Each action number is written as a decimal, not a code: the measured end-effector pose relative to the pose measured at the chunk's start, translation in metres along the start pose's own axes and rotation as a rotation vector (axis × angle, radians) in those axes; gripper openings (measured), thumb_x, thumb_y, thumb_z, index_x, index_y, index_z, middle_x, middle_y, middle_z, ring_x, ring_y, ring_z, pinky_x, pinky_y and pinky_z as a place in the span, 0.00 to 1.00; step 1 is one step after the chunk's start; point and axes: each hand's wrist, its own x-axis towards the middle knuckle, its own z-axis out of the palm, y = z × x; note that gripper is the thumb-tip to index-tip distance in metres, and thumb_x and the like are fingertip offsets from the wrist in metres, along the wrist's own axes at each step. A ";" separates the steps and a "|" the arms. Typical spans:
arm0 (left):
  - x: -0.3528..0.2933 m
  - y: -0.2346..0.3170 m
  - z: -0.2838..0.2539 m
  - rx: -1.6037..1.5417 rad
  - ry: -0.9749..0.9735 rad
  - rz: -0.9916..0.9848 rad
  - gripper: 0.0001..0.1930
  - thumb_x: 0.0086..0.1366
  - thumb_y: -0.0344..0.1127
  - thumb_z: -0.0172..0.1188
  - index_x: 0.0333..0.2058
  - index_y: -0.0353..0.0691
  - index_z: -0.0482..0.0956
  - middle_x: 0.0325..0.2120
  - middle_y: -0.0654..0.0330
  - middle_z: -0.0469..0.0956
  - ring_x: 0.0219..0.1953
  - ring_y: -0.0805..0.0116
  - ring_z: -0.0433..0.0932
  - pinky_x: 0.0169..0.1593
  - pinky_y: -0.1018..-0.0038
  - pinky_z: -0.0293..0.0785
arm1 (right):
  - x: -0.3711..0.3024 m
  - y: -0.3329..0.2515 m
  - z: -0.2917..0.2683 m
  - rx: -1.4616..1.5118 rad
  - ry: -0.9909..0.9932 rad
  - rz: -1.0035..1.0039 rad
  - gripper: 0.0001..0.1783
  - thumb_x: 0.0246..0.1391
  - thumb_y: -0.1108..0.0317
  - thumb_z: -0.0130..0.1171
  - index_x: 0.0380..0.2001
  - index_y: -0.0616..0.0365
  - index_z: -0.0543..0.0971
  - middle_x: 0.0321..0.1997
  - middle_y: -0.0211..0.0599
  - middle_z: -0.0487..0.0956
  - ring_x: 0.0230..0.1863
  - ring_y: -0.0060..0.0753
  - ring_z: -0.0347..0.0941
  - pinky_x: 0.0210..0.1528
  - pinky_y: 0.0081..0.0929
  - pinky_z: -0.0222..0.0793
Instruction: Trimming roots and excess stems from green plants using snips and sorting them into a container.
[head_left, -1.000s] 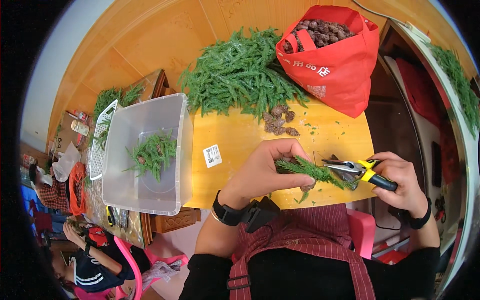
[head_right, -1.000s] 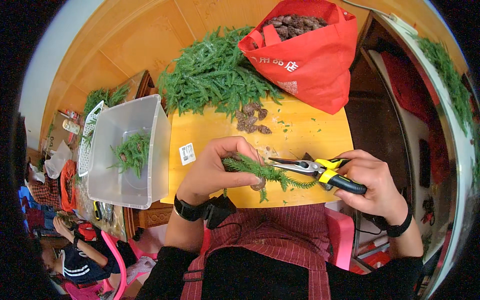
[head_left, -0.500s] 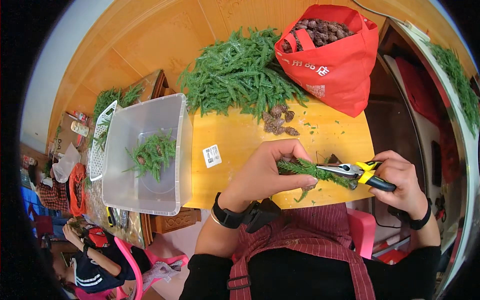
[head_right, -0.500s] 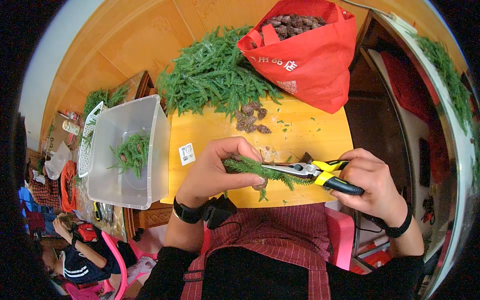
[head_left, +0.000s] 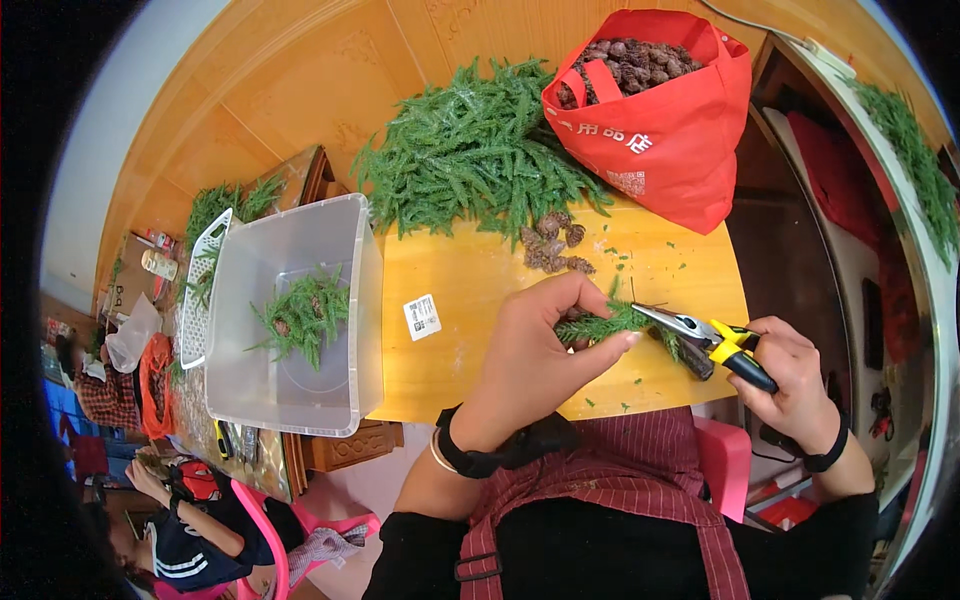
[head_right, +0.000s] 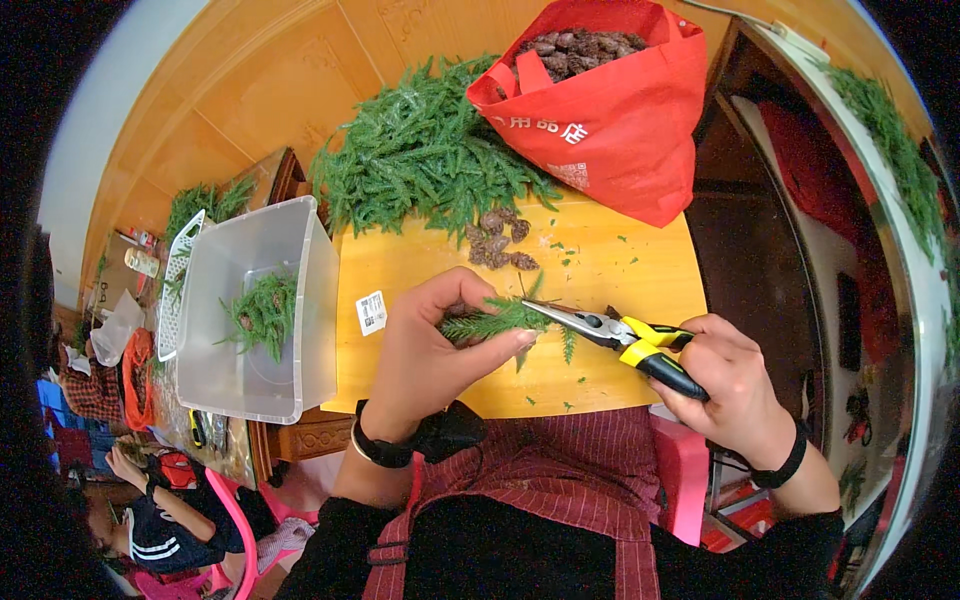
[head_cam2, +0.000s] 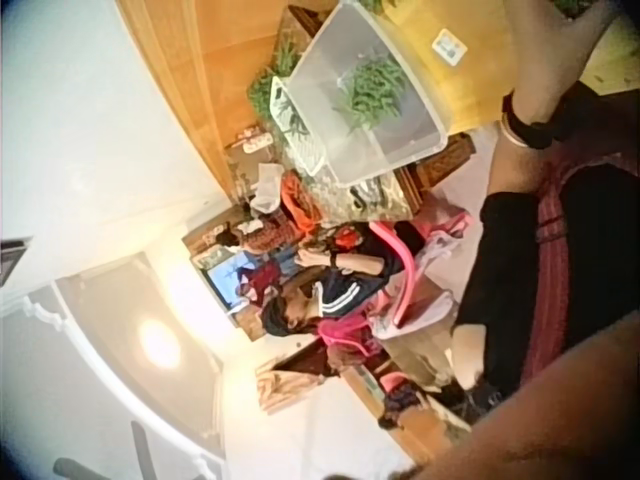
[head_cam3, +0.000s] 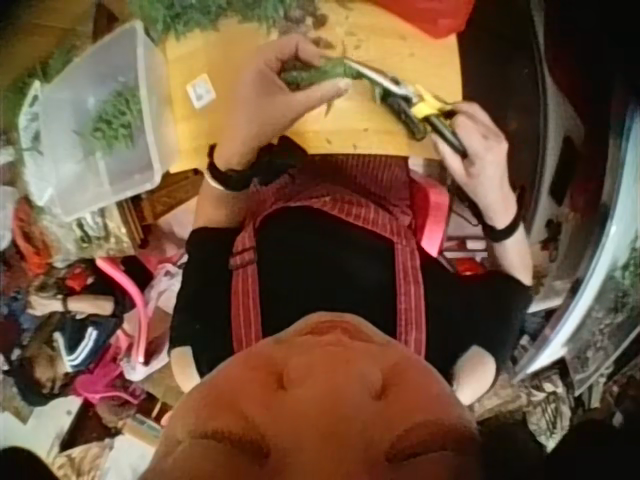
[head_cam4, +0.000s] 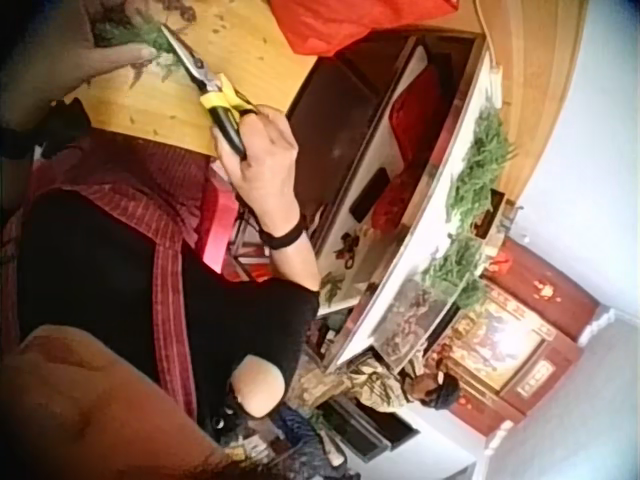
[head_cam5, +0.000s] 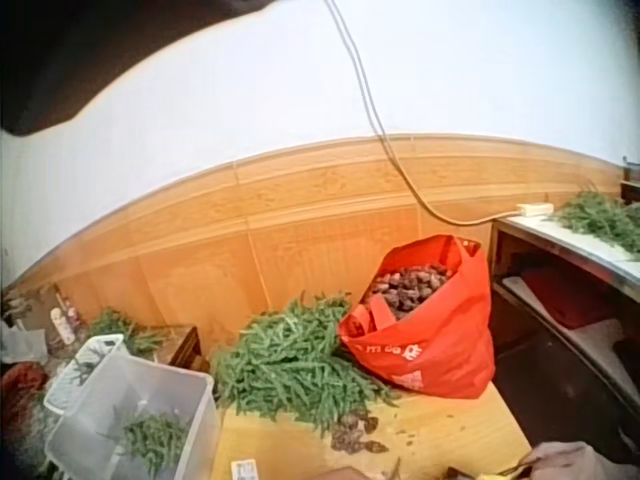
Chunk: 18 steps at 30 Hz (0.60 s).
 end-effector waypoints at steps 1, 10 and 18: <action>-0.001 0.000 0.002 0.094 0.051 0.045 0.10 0.48 0.25 0.67 0.25 0.37 0.71 0.20 0.68 0.72 0.23 0.85 0.69 0.28 0.85 0.64 | 0.000 -0.001 0.002 0.001 0.001 -0.002 0.15 0.34 0.71 0.62 0.14 0.61 0.64 0.15 0.41 0.63 0.23 0.48 0.67 0.30 0.38 0.67; 0.003 0.003 0.012 0.435 0.245 0.460 0.11 0.45 0.25 0.67 0.25 0.36 0.72 0.20 0.66 0.72 0.25 0.81 0.70 0.29 0.83 0.66 | -0.003 -0.003 0.005 -0.009 0.064 0.051 0.15 0.34 0.73 0.66 0.16 0.62 0.67 0.17 0.43 0.67 0.26 0.49 0.69 0.31 0.36 0.69; 0.004 0.011 0.007 0.007 0.023 0.134 0.14 0.48 0.23 0.65 0.36 0.35 0.75 0.24 0.67 0.73 0.26 0.83 0.68 0.30 0.85 0.65 | -0.004 0.009 0.004 0.087 0.060 -0.006 0.12 0.34 0.71 0.61 0.17 0.63 0.68 0.16 0.39 0.63 0.22 0.46 0.65 0.37 0.38 0.68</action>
